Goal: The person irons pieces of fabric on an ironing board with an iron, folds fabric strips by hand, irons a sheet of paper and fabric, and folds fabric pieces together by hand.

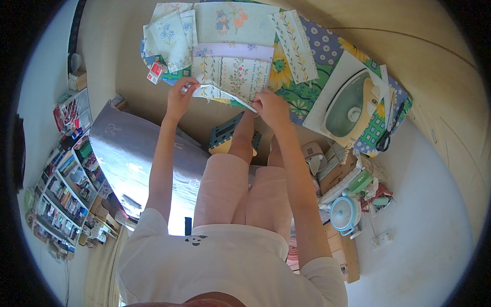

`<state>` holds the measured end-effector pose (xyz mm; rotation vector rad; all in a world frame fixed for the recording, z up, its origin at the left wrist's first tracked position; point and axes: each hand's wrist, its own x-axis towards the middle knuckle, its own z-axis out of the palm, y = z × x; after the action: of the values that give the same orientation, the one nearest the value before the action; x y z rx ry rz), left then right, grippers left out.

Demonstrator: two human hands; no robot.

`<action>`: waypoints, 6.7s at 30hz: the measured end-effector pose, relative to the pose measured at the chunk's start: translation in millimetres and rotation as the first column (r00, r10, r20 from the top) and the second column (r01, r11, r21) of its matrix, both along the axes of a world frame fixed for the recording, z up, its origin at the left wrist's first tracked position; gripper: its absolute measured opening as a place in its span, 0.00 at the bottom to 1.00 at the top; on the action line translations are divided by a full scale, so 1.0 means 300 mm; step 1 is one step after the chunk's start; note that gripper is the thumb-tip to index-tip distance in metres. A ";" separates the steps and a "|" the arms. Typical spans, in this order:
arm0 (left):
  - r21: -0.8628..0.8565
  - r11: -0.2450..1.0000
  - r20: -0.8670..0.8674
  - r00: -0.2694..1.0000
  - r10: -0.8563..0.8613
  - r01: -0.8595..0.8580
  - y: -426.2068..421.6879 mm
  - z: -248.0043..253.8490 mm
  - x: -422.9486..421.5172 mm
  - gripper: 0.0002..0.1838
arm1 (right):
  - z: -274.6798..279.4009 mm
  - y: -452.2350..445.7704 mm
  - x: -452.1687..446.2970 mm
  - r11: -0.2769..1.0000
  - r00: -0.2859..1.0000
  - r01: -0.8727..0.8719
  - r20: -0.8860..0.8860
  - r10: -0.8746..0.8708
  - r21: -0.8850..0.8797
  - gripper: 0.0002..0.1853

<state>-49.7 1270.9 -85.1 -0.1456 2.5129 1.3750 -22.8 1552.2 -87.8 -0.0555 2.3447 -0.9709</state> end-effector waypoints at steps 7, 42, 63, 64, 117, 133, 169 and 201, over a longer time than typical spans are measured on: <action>-0.551 0.831 -0.268 0.926 -0.264 0.077 0.074 0.096 -0.030 0.08 | 0.014 0.011 0.016 0.992 0.993 0.049 0.110 -0.036 -0.115 0.06; 0.158 0.882 0.235 0.850 -0.471 0.445 0.349 0.192 -0.037 0.08 | 0.121 0.028 -0.025 0.705 0.820 0.535 0.486 -0.302 -0.465 0.07; 0.416 0.832 0.365 0.770 -0.523 0.368 0.249 0.121 0.002 0.11 | 0.145 0.097 -0.030 0.552 0.787 0.607 0.530 -0.317 -0.571 0.09; 0.455 0.837 0.371 0.790 -0.488 0.303 0.247 0.120 0.009 0.09 | 0.162 0.098 -0.039 0.543 0.731 0.653 0.628 -0.268 -0.528 0.11; 0.367 0.905 0.574 0.714 -0.401 0.213 0.172 0.106 0.057 0.09 | 0.137 0.122 0.011 0.417 0.708 0.604 0.216 -0.673 -0.679 0.07; 0.220 0.960 0.493 0.869 0.043 -0.173 0.074 0.007 0.020 0.09 | -0.028 0.118 0.015 0.661 0.695 0.706 0.071 -0.715 -0.254 0.11; -0.594 0.657 -0.034 0.802 -0.596 0.464 0.494 -0.070 0.218 0.44 | -0.080 0.032 0.072 0.774 0.752 0.632 -0.213 -0.624 -0.034 0.16; -0.692 0.646 -0.277 0.709 -0.649 0.321 0.196 -0.025 0.114 0.18 | -0.075 0.078 0.121 0.959 0.702 0.061 -0.695 0.155 0.276 0.17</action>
<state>-15.4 1329.8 -92.5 0.8713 2.9778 0.3579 13.6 1575.4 -110.3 -0.4585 3.1591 -0.6310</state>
